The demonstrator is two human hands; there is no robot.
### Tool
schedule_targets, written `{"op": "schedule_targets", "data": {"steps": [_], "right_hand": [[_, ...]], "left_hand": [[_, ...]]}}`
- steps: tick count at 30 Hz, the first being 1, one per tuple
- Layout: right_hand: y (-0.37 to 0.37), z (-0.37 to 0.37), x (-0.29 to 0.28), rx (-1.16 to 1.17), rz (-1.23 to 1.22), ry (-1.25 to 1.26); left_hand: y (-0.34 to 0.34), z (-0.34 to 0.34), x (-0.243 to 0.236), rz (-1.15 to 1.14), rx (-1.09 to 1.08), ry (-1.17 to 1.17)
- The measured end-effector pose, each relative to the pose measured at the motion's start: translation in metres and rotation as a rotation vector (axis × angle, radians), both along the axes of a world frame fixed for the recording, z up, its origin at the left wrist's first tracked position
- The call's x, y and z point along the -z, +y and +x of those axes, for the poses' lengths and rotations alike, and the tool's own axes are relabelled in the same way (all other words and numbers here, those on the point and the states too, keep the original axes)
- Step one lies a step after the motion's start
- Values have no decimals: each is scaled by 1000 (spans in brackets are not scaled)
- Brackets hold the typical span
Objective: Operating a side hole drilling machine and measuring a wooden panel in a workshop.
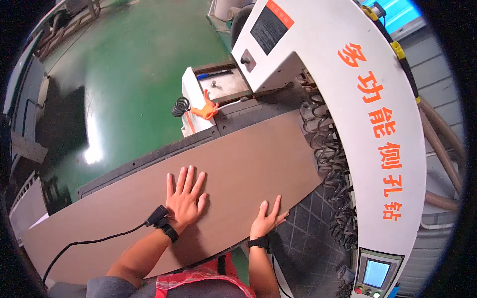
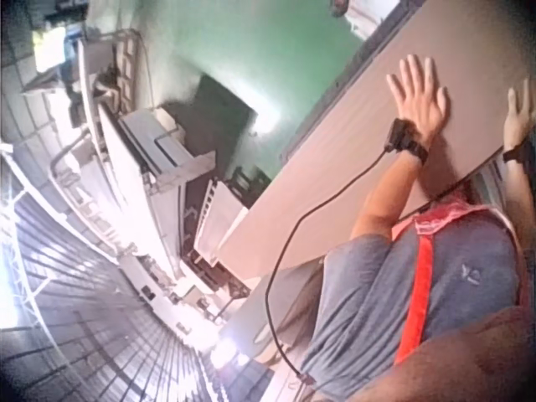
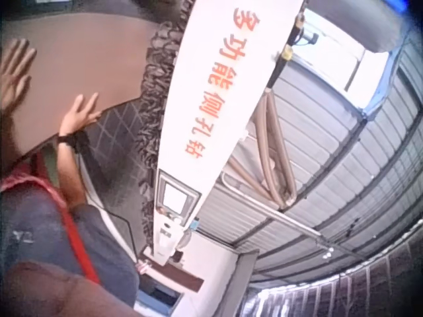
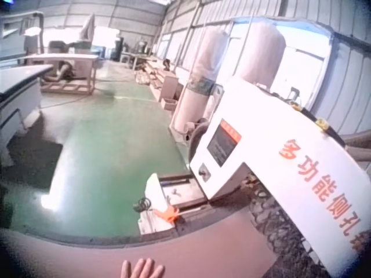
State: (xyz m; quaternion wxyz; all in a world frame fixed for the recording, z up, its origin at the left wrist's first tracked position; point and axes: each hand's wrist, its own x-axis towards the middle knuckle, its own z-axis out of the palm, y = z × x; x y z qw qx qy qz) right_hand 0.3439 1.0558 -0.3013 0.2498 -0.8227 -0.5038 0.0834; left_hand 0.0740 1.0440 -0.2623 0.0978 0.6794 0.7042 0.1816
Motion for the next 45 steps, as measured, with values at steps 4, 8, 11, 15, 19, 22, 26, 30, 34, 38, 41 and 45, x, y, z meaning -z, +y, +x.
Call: {"op": "schedule_targets", "data": {"steps": [4,8,11,15,19,22,26,30,34,38,41,45], "right_hand": [[0,2,2,11,-20,-18],[-3,5,1,17,-11,-19],[-2,3,3,31,-10,-32],[-3,2,3,-10,2,-45],[-3,5,4,-6,12,-41],[-6,15,-1,-10,26,-9],[-32,56,-10,-192,76,180],[-99,112,-47,0,399,552],[-217,235,-79,478,748,385],[-345,378,-147,700,968,-115],[-381,435,-214,864,939,20],[-442,513,-267,932,904,-91]], "left_hand": [[4,14,6,2,58,53],[-9,66,3,-34,272,-58],[-13,111,11,-20,445,-80],[-2,129,9,-8,503,-51],[4,139,3,7,510,0],[4,148,2,-21,490,37],[2,157,-3,-34,524,84],[-1,150,11,17,506,170],[-4,153,2,-6,510,204],[-6,156,-1,-8,519,188],[-6,155,-6,-44,504,175],[-7,159,-9,-53,515,164]]}}
